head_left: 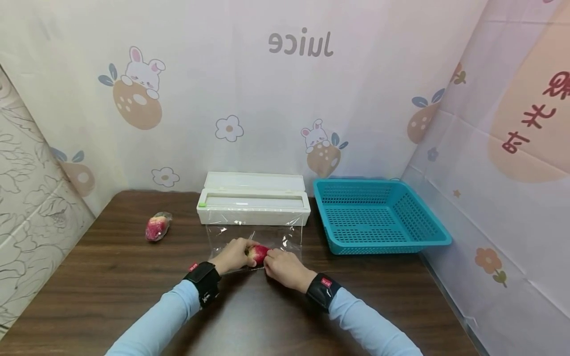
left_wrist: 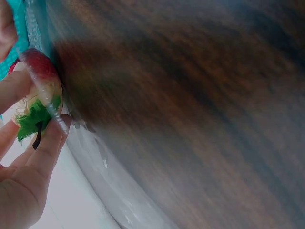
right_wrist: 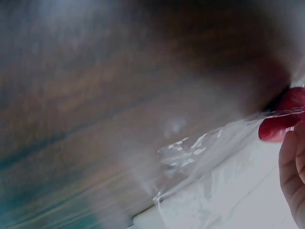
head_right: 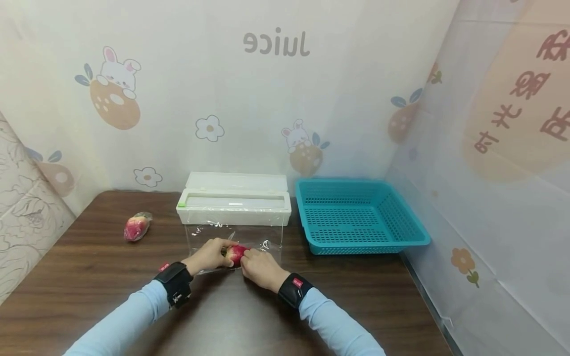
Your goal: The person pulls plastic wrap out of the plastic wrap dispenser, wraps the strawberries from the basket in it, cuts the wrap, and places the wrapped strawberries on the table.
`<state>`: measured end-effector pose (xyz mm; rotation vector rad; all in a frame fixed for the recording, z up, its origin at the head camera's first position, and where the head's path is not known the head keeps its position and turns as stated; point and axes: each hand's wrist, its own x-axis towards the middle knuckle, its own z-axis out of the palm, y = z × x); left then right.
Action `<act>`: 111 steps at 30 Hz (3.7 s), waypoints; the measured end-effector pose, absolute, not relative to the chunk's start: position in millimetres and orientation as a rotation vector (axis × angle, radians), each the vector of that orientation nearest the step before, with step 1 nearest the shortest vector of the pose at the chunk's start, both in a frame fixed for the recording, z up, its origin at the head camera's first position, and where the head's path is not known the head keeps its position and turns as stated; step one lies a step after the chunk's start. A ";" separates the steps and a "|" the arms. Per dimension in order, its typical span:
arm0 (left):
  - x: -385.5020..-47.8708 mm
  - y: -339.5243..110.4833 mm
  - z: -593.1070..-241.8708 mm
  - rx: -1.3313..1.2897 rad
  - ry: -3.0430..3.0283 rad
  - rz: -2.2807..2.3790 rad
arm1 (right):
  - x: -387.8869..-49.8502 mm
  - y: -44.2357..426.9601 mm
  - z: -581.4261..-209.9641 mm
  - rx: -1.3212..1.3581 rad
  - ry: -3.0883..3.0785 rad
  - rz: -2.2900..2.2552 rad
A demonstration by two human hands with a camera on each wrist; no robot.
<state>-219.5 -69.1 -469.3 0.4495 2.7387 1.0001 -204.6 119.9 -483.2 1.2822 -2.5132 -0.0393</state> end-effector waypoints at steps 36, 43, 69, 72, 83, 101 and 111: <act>-220.5 -72.0 -481.4 0.742 2.822 0.703 | -223.3 114.4 -465.0 1.278 -2.815 0.416; -219.7 -70.1 -480.8 0.795 2.903 0.664 | -225.3 114.7 -466.0 1.262 -2.825 0.454; -233.1 -78.6 -465.9 0.669 2.709 0.896 | -189.8 123.6 -458.9 1.261 -2.310 0.369; -234.2 -79.9 -466.7 0.633 2.694 0.923 | -182.2 126.3 -463.8 1.306 -2.326 0.248; -243.0 -85.0 -462.0 0.587 2.602 0.957 | -188.7 126.5 -482.1 1.310 -2.613 0.083; -251.7 -99.7 -458.6 0.616 2.523 0.959 | -223.0 91.4 -483.5 1.061 -2.626 0.215; -232.7 -147.7 -469.8 0.555 2.578 0.944 | -234.0 96.0 -475.3 1.081 -2.701 0.195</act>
